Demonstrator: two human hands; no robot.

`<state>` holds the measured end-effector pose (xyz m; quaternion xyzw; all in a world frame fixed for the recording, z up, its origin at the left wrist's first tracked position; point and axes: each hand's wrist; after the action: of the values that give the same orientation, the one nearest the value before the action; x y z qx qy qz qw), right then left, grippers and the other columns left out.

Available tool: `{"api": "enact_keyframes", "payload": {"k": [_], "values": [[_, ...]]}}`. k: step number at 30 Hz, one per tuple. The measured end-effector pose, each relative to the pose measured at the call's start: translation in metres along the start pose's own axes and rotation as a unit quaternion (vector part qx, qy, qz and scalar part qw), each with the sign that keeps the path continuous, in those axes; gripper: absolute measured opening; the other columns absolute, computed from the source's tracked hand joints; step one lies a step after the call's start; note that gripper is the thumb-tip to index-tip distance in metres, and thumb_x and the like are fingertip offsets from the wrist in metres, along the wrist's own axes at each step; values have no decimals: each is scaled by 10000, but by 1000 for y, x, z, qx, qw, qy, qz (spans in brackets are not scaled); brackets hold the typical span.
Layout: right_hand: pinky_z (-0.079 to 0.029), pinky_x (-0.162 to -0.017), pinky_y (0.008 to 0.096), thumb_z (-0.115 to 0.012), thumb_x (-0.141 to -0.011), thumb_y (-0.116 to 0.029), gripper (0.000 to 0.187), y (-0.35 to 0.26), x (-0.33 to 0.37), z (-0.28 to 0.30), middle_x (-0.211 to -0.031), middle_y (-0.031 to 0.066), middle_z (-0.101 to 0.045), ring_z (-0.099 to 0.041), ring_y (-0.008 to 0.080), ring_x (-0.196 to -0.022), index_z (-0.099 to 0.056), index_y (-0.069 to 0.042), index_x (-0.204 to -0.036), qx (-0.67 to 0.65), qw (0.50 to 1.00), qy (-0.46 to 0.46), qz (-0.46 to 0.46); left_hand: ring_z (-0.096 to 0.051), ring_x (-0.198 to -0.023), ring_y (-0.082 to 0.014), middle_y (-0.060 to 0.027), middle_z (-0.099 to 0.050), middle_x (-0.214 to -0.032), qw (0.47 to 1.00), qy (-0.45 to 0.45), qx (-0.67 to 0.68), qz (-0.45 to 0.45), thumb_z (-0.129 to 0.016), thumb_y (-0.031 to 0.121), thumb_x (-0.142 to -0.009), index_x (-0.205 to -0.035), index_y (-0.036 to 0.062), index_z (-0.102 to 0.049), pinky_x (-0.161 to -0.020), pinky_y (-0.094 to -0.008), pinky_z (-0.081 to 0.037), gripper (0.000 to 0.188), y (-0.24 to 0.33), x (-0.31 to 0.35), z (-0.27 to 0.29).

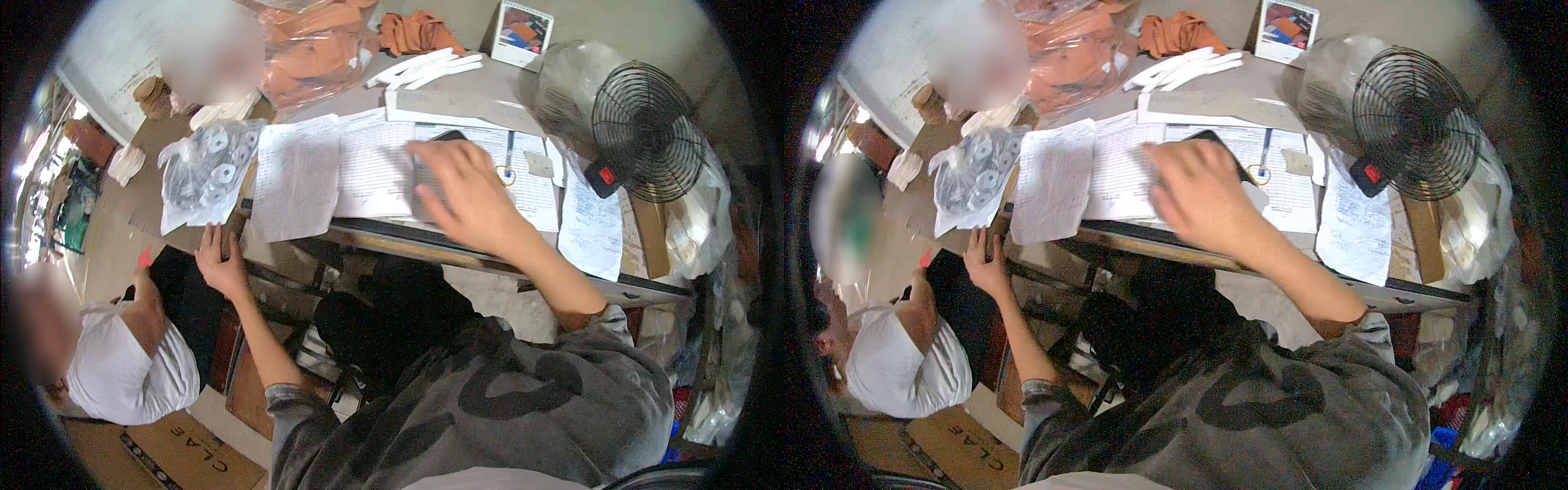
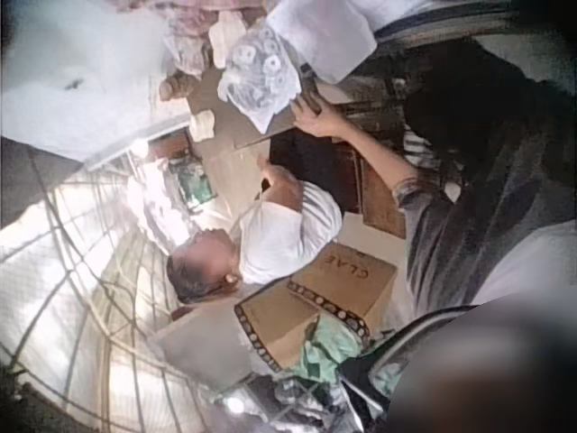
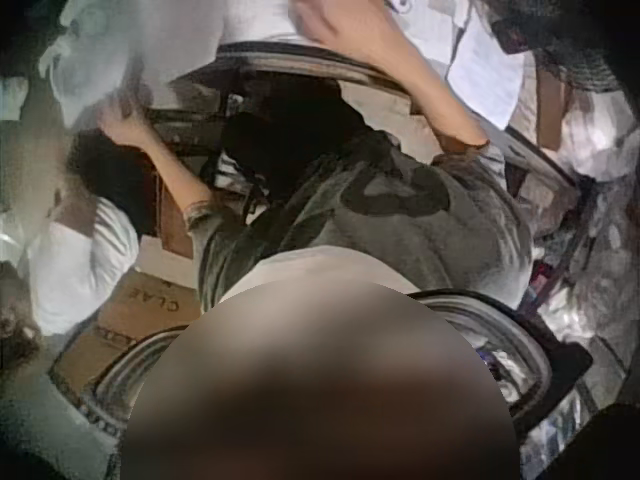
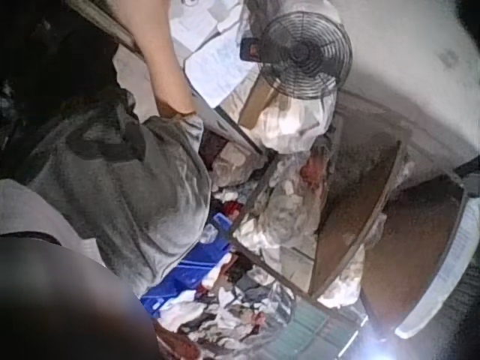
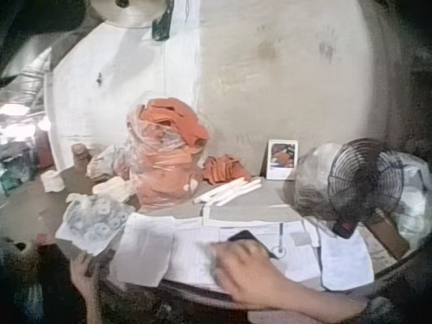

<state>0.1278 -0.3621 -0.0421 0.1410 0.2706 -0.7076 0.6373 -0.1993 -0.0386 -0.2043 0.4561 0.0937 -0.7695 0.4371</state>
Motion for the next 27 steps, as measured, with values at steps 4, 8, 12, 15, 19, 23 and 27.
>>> {"api": "enact_keyframes", "payload": {"k": [4,8,12,15,19,23,27], "values": [[-252,-1168,672,-590,-996,-378,534,51,25,-7,-1301,193,-648,-522,377,-1290,-512,-87,-1437,107,975,-135,-137,-625,-1266,-263,-64,-675,-1376,1000,4,15,-14,-740,258,-927,-1246,134,-748,-1160,-489,-371,342,-2,1,1],[-238,-1147,734,-557,-1015,-446,546,73,33,-7,-1292,190,-644,-534,402,-1285,-507,-109,-1442,56,991,-94,-83,-627,-1255,-291,-121,-673,-1369,999,-13,19,-36,-733,240,-943,-1249,50,-736,-1146,-456,-385,361,-7,0,1],[-345,-1104,678,-565,-1006,-456,512,91,28,-6,-1223,184,-639,-566,410,-1213,-532,-114,-1386,39,995,-70,-54,-629,-1246,-310,-135,-664,-1382,999,-29,12,-43,-712,233,-972,-1284,45,-721,-1148,-437,-389,364,-17,-1,0],[-442,-1011,602,-655,-930,-377,436,111,22,-4,-1139,170,-647,-598,385,-1138,-585,-103,-1261,33,999,-3,-18,-629,-1250,-308,-129,-661,-1387,997,-37,-11,-69,-694,235,-991,-1285,42,-719,-1144,-453,-405,352,-22,-2,0],[-445,-1017,565,-676,-902,-339,346,147,16,-5,-1106,177,-617,-582,390,-1130,-675,-49,-1090,63,997,40,-15,-621,-1261,-325,-139,-651,-1396,997,-61,-29,-42,-677,210,-1004,-1276,-2,-709,-1107,-456,-456,346,-8,-7,8],[-418,-1069,531,-655,-942,-333,283,174,26,-18,-1216,170,-597,-547,396,-1180,-693,-55,-977,61,995,34,-75,-710,-1034,-371,-209,-741,-1164,993,29,3,-112,-782,254,-934,-1111,-29,-764,-941,-483,-554,333,33,-13,27],[-348,-1128,646,-603,-985,-319,267,189,36,-32,-1228,141,-608,-543,369,-1212,-680,-70,-1044,32,995,6,-96,-703,-1051,-379,-235,-729,-1169,992,-34,6,-122,-761,191,-951,-1093,-46,-763,-915,-492,-556,276,68,-19,46]]}}
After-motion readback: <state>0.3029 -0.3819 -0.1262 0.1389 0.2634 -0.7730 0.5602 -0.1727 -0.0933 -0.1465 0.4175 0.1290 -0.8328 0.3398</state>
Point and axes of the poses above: each hand's wrist, its own x-axis away from the middle knuckle, its own z-axis out of the back of the hand, y = z × x
